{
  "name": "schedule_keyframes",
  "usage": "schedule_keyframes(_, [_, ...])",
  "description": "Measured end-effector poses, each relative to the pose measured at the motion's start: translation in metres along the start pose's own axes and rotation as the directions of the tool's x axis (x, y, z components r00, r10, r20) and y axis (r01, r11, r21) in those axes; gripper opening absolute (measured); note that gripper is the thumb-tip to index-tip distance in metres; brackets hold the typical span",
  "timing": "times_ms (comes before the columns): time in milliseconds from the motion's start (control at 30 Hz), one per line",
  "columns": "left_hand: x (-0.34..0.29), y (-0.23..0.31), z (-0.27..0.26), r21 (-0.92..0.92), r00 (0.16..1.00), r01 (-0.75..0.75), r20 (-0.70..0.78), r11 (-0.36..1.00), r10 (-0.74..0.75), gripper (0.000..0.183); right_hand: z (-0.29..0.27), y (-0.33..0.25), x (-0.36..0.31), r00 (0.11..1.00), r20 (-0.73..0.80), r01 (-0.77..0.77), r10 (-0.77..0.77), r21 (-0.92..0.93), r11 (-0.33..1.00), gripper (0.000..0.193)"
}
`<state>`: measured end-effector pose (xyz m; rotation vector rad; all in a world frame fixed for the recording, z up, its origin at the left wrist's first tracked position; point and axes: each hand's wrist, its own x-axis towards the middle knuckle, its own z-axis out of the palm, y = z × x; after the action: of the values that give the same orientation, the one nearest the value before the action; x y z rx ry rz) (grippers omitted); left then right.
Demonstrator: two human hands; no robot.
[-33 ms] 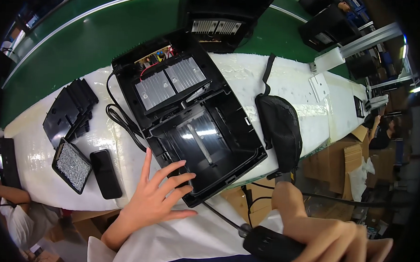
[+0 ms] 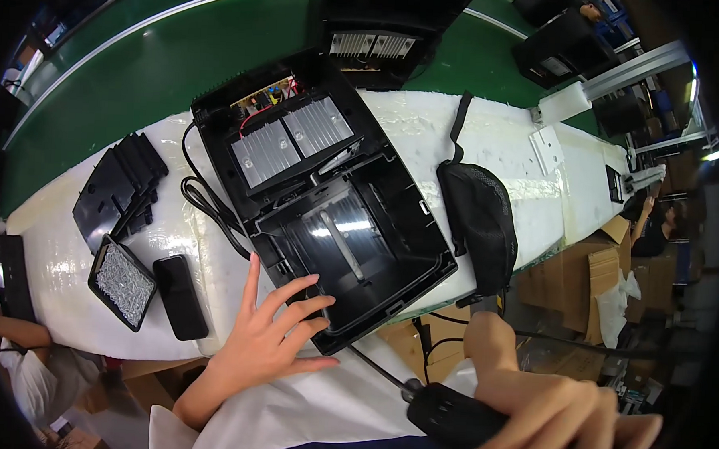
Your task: Assembling internal components and using an electric screwdriver to secure parts of an electronic device on a manufacturing line.
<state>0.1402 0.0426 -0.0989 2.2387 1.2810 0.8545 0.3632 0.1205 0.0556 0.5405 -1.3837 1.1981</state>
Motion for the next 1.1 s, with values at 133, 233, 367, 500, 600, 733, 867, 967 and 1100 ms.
schedule_keyframes(133, [-0.001,-0.003,0.010,0.036,0.999,-0.025,-0.040,0.999,0.026,0.038,0.002,0.036,-0.022,0.997,0.016,-0.081,0.081,-0.031,0.996,0.041])
schedule_keyframes(233, [-0.003,-0.004,0.010,0.036,0.998,-0.032,-0.056,0.999,0.034,0.039,0.004,0.053,-0.034,0.991,0.032,-0.126,0.130,-0.100,0.987,0.046])
schedule_keyframes(367, [-0.002,-0.003,0.010,0.043,0.997,-0.037,-0.061,0.998,0.040,0.040,0.005,0.050,-0.034,0.976,-0.020,-0.216,0.217,-0.231,0.949,0.050])
schedule_keyframes(500, [-0.002,-0.003,0.010,0.035,0.997,-0.037,-0.067,0.999,0.039,0.041,-0.007,0.045,-0.029,0.902,0.120,-0.393,0.415,-0.172,0.903,0.053])
schedule_keyframes(600, [-0.001,-0.003,0.011,0.029,0.996,-0.036,-0.077,0.999,0.039,0.040,-0.004,0.051,-0.039,0.930,0.074,-0.340,0.359,-0.189,0.921,0.055])
schedule_keyframes(733, [0.001,-0.004,0.011,0.031,0.993,-0.066,-0.095,0.997,0.068,0.037,-0.006,0.056,-0.040,0.937,0.104,-0.314,0.333,-0.160,0.936,0.056])
schedule_keyframes(867, [-0.004,-0.008,0.018,0.000,0.985,-0.097,-0.147,0.995,0.096,0.031,-0.012,0.056,-0.035,0.875,0.262,-0.428,0.406,0.027,0.904,0.012])
schedule_keyframes(967, [-0.008,-0.010,0.027,-0.022,0.963,-0.114,-0.247,0.993,0.105,0.031,-0.005,0.062,-0.029,0.828,0.317,-0.501,0.463,0.047,0.864,0.009])
schedule_keyframes(1100, [-0.004,-0.007,0.034,0.020,0.950,-0.149,-0.275,0.989,0.149,0.032,0.027,0.061,-0.051,0.917,0.021,-0.398,0.399,-0.043,0.916,0.013])
